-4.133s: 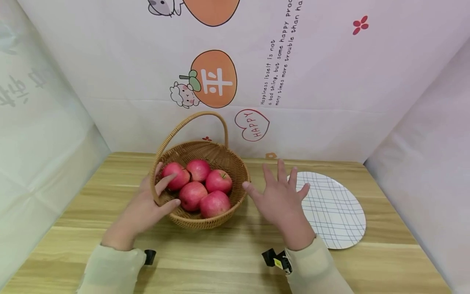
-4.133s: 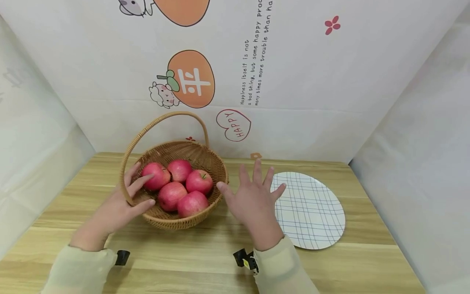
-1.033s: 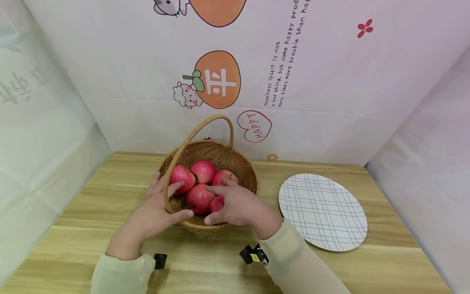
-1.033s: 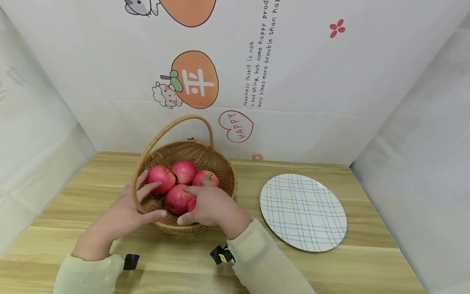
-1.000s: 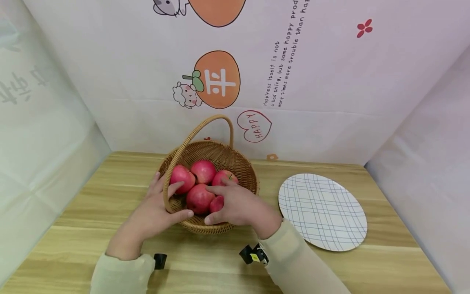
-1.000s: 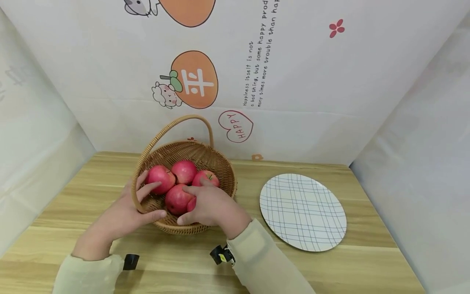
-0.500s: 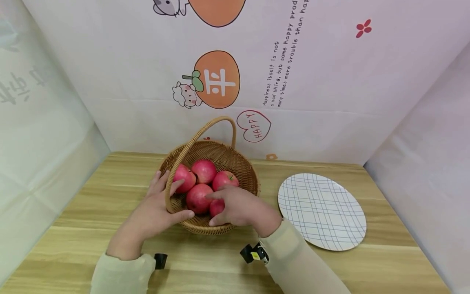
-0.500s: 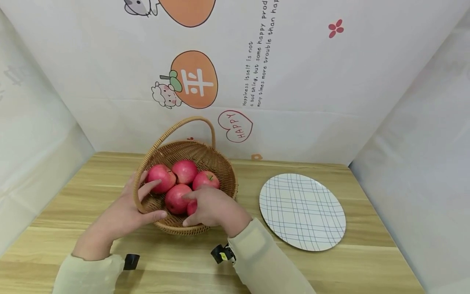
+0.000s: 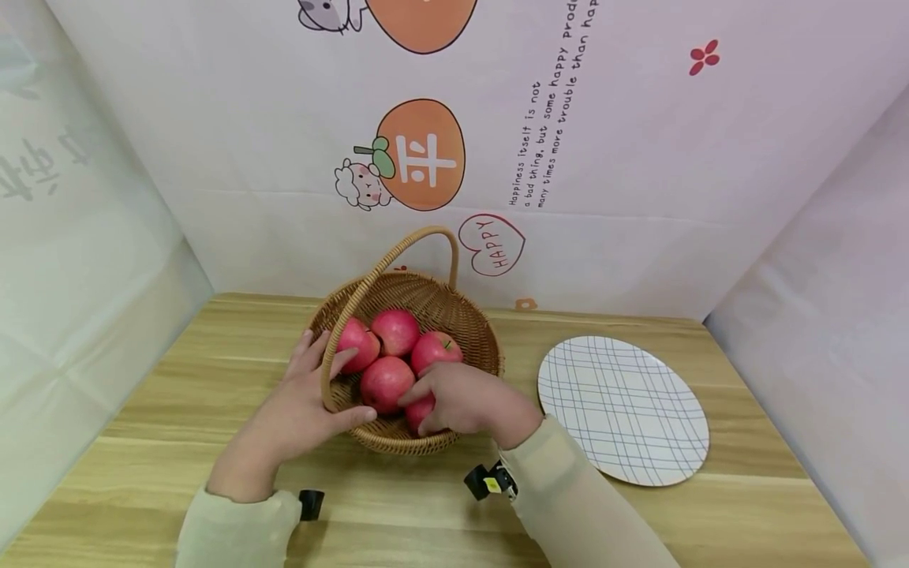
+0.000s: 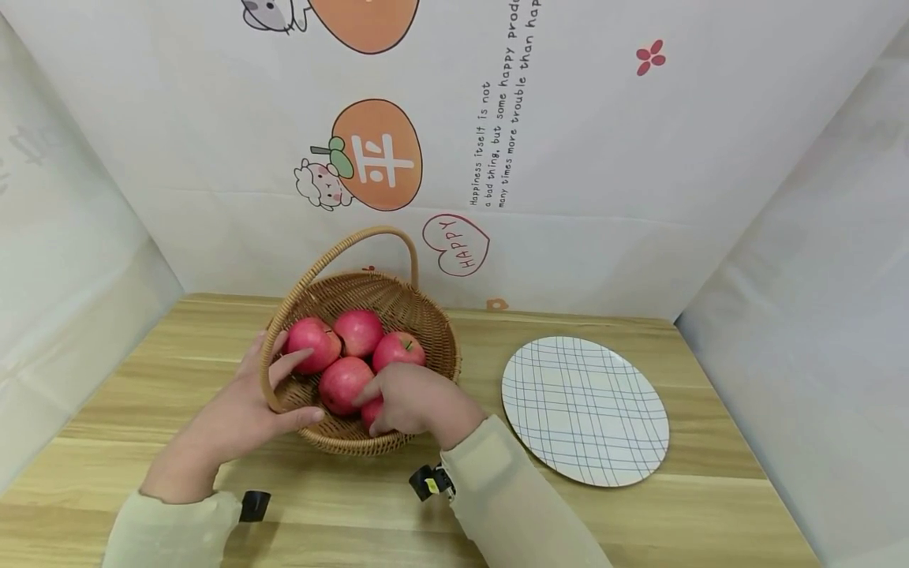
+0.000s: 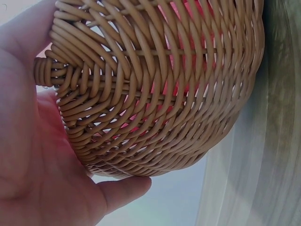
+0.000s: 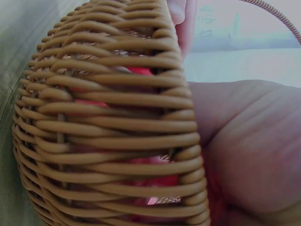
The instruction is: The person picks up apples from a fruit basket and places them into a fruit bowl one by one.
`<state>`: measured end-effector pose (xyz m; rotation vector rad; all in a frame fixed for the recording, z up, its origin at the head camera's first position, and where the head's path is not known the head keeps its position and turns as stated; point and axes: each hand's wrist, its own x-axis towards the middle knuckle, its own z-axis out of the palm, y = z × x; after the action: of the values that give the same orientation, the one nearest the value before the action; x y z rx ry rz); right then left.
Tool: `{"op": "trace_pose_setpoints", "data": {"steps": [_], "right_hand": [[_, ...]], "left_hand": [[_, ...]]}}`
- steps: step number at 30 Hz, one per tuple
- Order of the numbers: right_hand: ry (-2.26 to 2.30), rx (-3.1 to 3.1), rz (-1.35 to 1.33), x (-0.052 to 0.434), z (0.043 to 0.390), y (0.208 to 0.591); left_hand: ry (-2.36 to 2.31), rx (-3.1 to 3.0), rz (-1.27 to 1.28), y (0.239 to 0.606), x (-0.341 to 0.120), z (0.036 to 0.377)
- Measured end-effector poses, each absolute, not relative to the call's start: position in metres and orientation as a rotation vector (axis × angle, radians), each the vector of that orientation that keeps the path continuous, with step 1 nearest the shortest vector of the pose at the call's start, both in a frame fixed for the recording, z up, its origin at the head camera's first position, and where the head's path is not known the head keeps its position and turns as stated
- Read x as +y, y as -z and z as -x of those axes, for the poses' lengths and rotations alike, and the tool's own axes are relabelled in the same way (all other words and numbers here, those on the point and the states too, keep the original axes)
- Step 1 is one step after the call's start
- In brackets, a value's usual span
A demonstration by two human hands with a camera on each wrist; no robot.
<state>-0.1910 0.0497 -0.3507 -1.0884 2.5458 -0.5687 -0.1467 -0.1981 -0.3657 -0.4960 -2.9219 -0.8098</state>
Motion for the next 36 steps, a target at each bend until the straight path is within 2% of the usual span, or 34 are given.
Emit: {"op": "trace_pose_setpoints", "data": {"steps": [14, 26, 36], "right_hand": [[0.455, 2.551, 1.240, 0.051, 0.198, 0.355], [0.734, 2.588, 1.246, 0.060, 0.200, 0.344], [1.103, 2.653, 1.031, 0.064, 0.202, 0.345]], "left_hand": [[0.802, -2.913, 0.511, 0.365, -0.199, 0.146], [0.839, -2.989, 0.435, 0.365, -0.200, 0.146], [0.851, -2.993, 0.422, 0.368, -0.202, 0.147]]}}
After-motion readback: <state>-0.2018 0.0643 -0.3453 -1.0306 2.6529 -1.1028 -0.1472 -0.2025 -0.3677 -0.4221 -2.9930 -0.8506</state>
